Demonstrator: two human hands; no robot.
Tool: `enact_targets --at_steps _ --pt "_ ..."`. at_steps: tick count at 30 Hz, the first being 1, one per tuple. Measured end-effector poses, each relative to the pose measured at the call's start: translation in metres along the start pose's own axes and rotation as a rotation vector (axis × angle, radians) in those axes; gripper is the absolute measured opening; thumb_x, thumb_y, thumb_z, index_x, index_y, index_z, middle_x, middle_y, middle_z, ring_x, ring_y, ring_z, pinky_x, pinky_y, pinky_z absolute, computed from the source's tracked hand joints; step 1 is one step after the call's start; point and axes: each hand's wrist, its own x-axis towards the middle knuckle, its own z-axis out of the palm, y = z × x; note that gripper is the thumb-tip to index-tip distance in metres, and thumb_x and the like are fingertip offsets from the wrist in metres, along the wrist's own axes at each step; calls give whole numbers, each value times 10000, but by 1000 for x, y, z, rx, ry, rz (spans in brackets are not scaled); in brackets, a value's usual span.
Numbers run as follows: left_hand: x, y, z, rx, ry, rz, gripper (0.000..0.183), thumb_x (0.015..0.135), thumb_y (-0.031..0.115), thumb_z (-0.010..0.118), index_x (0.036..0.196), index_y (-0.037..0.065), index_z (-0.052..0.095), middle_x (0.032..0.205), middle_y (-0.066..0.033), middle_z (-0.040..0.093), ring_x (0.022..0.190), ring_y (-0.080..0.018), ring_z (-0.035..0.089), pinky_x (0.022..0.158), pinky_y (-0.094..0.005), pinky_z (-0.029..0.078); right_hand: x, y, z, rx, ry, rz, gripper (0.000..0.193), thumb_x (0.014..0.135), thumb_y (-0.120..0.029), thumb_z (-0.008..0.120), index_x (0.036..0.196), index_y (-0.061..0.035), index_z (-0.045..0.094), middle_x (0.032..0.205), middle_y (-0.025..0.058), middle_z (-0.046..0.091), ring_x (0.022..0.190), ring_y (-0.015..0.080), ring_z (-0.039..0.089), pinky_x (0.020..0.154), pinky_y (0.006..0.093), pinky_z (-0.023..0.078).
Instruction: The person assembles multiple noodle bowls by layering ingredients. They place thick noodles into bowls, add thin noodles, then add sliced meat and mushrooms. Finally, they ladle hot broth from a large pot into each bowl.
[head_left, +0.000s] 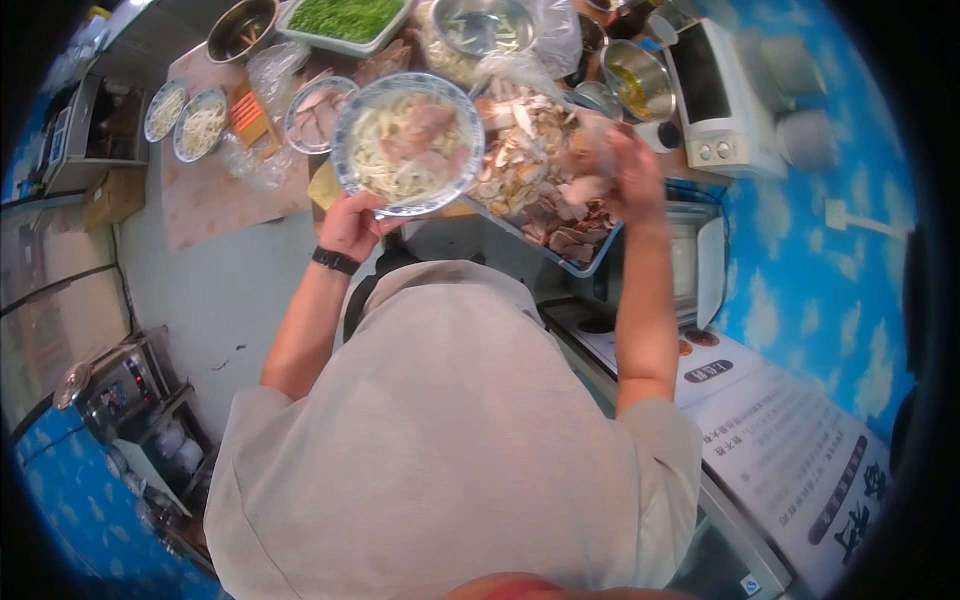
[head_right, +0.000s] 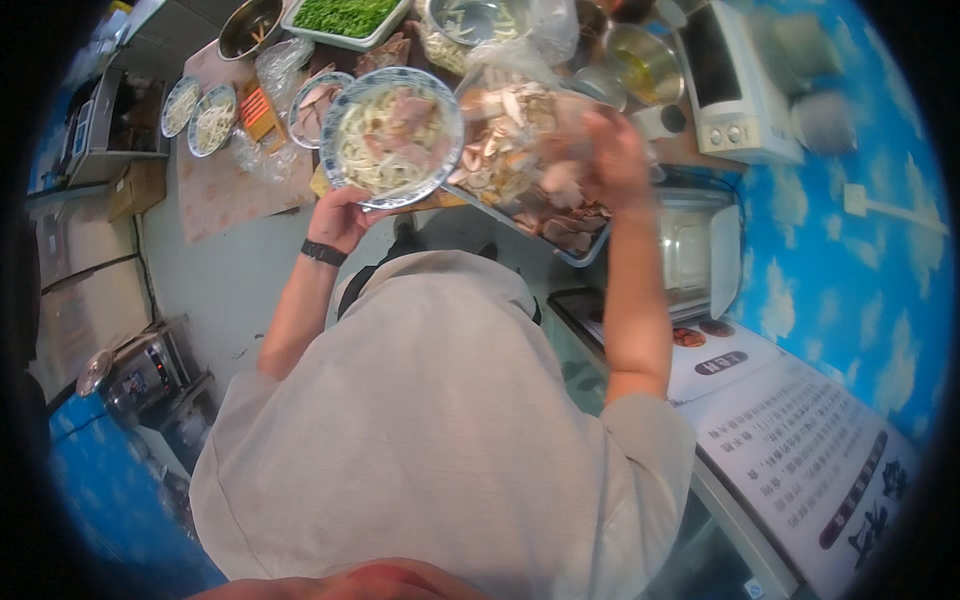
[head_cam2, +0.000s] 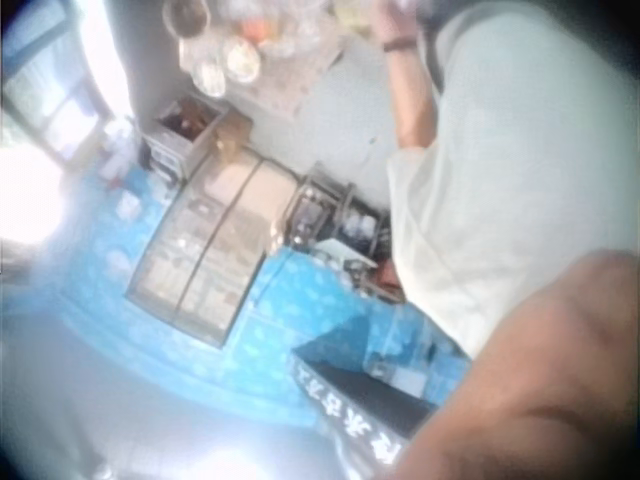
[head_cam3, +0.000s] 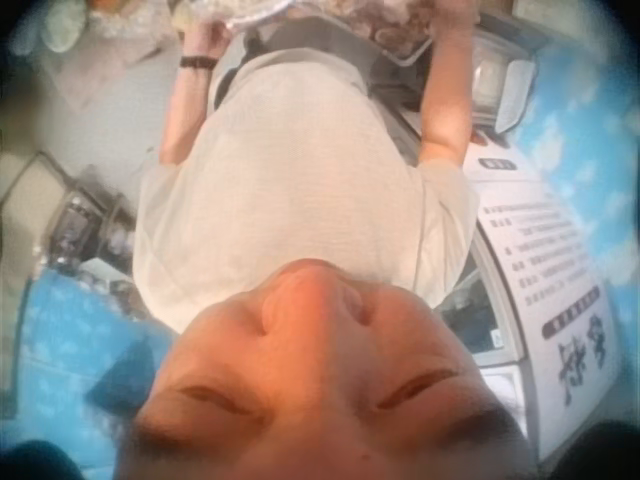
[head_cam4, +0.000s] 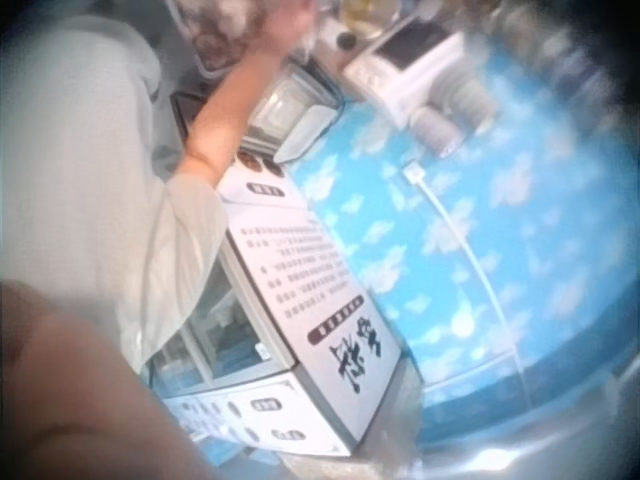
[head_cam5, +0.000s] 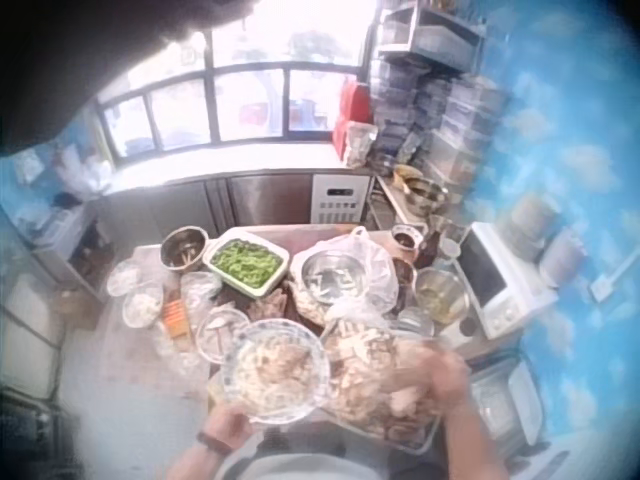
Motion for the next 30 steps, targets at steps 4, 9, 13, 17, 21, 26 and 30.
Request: enact_targets --at_steps 4,9,13,17,21,26,30 --pt "15 -28 66 69 -13 -132 608 862 -92 521 1449 22 416 1337 -198 612 1125 -365 690 868 -521 655 1 3 81 -316 -180 -81 360 980 -267 690 1235 -21 628 1069 51 691 911 104 669 783 255 553" --pt "16 -49 95 126 40 -236 648 852 -113 515 1463 74 408 1341 -169 598 1109 -353 694 844 -523 656 23 57 112 -566 -188 -121 327 940 -221 685 1180 1 674 1080 131 745 966 229 723 868 347 557" --pt "16 -45 97 203 26 -191 613 851 -121 522 1425 73 426 1336 -175 599 1107 -369 688 833 -516 659 36 55 96 -714 -90 -140 307 896 -131 701 1186 -31 685 1078 142 747 964 245 730 875 367 556" --pt "20 -36 95 158 47 -215 594 862 -113 516 1419 67 422 1324 -175 602 1087 -361 688 860 -535 645 25 34 103 -578 25 -258 338 871 -69 710 1207 -57 676 1096 167 723 958 293 717 892 394 551" --pt "27 -29 88 95 61 -243 553 871 -106 506 1391 64 429 1292 -167 609 1061 -350 688 847 -558 641 -4 41 128 -765 -95 -445 352 833 -77 739 1179 -74 675 1088 147 668 1027 326 662 928 411 529" --pt "32 -19 84 96 46 -248 551 864 -113 506 1378 76 445 1216 -133 614 972 -286 673 828 -557 645 -13 59 133 -1049 -247 -548 417 785 -46 735 1191 -92 648 1189 143 563 1106 353 598 939 426 517" --pt "31 -16 89 80 65 -260 603 839 -122 518 1398 96 462 1145 -94 622 873 -202 658 798 -498 664 -6 60 129 -811 -128 -503 376 783 -62 746 1148 -105 664 1180 118 581 1099 352 605 909 424 531"
